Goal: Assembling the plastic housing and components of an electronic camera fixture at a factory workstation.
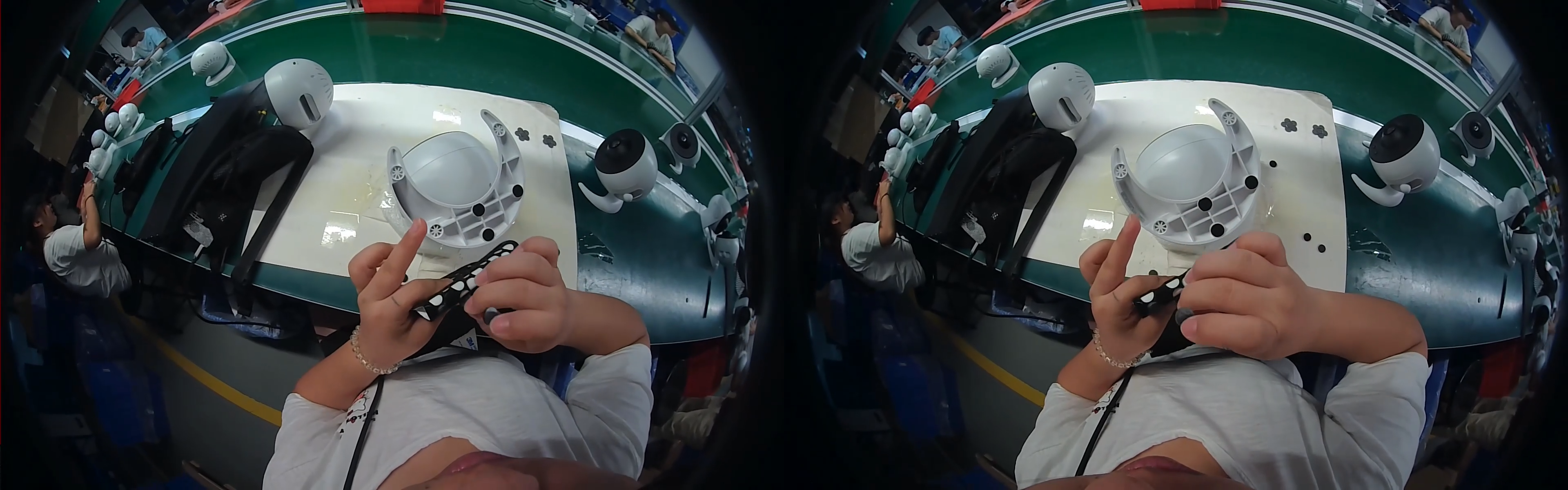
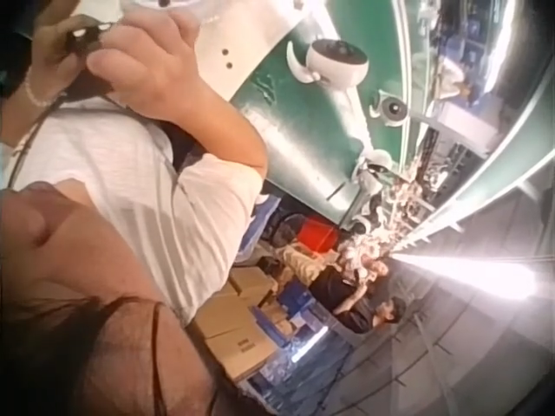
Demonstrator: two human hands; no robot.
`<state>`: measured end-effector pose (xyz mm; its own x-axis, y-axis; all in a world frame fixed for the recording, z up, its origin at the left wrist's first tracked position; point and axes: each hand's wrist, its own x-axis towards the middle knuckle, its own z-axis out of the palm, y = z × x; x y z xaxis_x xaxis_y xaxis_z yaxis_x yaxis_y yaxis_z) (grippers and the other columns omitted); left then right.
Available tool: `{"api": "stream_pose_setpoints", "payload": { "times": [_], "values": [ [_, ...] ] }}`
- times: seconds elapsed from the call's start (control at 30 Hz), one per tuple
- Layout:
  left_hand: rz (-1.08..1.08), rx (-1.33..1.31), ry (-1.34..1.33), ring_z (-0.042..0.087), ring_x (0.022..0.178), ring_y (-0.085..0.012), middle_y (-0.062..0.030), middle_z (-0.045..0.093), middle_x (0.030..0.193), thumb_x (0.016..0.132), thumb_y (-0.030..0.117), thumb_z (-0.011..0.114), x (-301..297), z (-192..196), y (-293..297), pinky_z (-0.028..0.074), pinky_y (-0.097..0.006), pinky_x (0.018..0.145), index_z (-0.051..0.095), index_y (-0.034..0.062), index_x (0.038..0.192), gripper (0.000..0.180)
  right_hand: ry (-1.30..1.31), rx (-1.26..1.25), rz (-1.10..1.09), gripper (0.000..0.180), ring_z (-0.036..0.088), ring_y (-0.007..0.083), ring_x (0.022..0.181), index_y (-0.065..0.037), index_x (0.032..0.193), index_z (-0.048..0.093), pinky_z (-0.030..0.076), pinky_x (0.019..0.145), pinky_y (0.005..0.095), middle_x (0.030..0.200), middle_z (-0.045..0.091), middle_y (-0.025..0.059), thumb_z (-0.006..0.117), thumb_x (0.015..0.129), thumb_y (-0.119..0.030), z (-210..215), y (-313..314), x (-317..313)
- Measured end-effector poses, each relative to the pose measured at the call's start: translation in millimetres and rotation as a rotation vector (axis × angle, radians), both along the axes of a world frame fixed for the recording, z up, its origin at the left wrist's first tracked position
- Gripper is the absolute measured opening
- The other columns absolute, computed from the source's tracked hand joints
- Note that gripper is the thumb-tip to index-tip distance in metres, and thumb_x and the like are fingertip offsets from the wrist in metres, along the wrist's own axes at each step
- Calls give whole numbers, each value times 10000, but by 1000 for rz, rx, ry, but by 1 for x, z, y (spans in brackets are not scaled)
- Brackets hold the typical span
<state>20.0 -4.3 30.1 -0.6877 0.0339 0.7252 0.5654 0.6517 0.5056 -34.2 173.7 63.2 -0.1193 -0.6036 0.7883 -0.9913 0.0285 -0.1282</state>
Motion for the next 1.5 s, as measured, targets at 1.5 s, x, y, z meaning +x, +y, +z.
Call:
{"api": "stream_pose_setpoints", "payload": {
  "times": [1.5],
  "values": [
    [-25,24,-75,338,1194,-347,-237,365,1322,543,67,767,-13,-17,-6,251,-363,953,638,65,778,267,-741,132,-95,578,520,106,777,-94,1234,281,404,599,193,1209,332,127,472,746,150,27,-37,-17]
  ]
}}
